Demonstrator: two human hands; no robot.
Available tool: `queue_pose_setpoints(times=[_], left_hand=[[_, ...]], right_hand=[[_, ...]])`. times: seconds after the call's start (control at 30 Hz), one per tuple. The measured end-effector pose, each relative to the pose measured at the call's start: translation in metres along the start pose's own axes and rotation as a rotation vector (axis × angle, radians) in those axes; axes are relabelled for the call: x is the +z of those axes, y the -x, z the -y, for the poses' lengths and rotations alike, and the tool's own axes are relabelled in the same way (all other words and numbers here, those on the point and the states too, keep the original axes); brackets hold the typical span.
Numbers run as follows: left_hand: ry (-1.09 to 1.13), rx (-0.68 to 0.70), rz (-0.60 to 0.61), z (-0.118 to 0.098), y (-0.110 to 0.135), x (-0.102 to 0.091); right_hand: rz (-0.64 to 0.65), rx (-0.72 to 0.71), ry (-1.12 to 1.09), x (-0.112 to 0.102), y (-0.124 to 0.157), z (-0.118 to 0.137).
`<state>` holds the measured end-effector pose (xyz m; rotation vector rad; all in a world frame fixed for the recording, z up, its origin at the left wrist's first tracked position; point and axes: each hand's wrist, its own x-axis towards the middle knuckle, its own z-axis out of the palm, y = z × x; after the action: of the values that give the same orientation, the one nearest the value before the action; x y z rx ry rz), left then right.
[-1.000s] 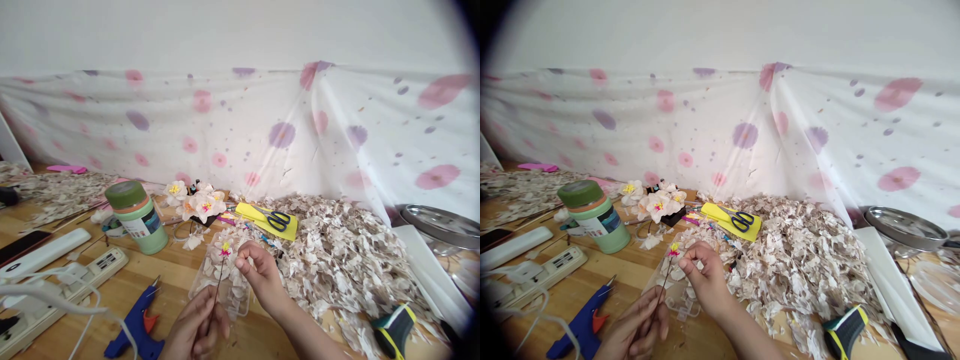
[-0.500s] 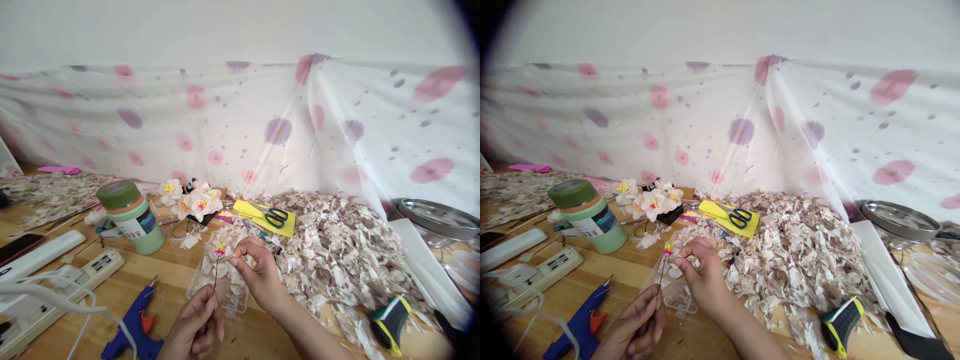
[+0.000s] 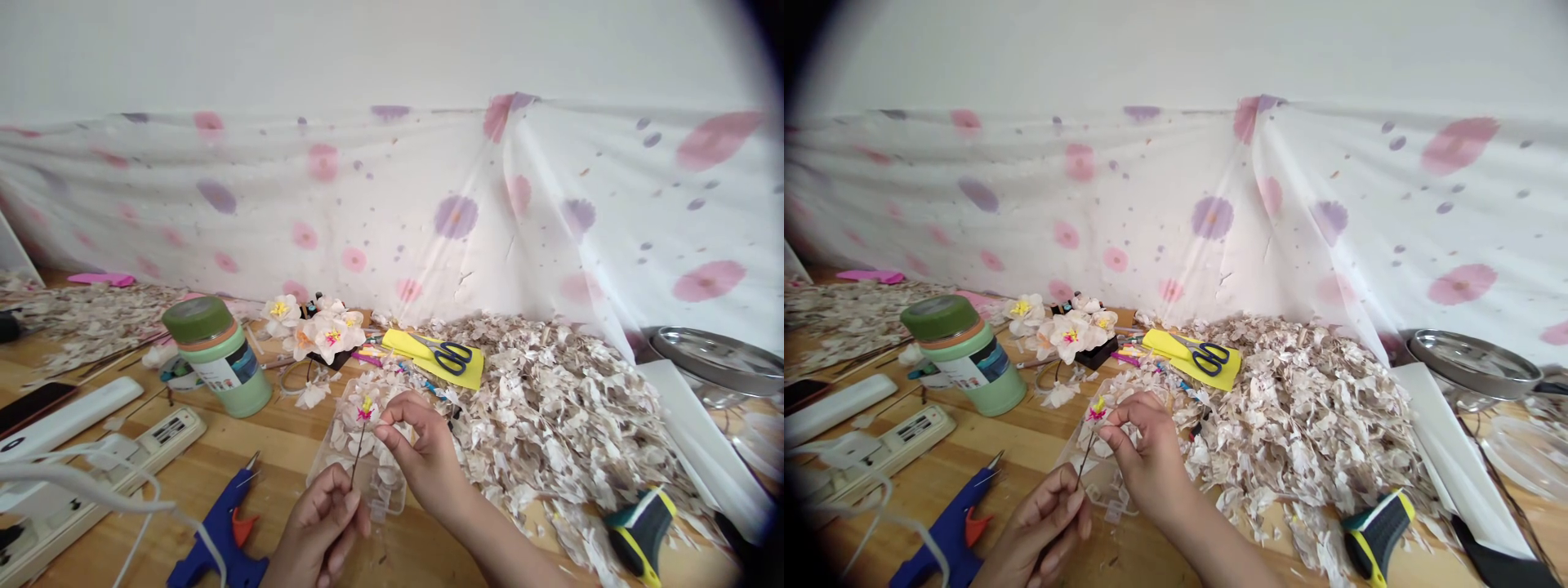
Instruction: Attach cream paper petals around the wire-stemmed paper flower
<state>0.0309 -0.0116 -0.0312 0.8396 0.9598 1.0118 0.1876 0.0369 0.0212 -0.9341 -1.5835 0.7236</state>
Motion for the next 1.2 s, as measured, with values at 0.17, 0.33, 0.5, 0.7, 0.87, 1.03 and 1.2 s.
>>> queue_pose_setpoints(times=[0.17,0.33,0.5,0.7,0.87,1.03,1.2], left_hand=[[-0.019,-0.017,0.000,-0.0003,-0.0014,-0.0002],[-0.032,-0.015,-0.034,-0.0020,0.0024,0.0013],[-0.038,-0.034,-0.034,-0.0047,0.0062,0.0030],[-0.044,-0.026,-0.044,-0.0051,0.0064,0.0036],[-0.060,-0.034,-0.034,-0.0028,0.0042,0.0022],[-0.082,-0.040,-0.047,-0.0042,0.0042,0.0034],[-0.082,-0.012,-0.054,-0.0048,0.0046,0.0046]], right_hand=[[-0.001,-0.001,0.016,0.0022,0.0017,-0.0016],[-0.008,0.012,0.045,0.0034,0.0023,-0.0043],[-0.029,0.026,0.079,0.0035,0.0015,-0.0070],[-0.041,0.021,0.099,0.0048,0.0021,-0.0084],[-0.038,0.018,0.120,0.0053,0.0040,-0.0074],[-0.016,-0.008,0.128,0.0047,0.0042,-0.0057],[-0.002,0.010,0.196,0.0039,0.0040,-0.0055]])
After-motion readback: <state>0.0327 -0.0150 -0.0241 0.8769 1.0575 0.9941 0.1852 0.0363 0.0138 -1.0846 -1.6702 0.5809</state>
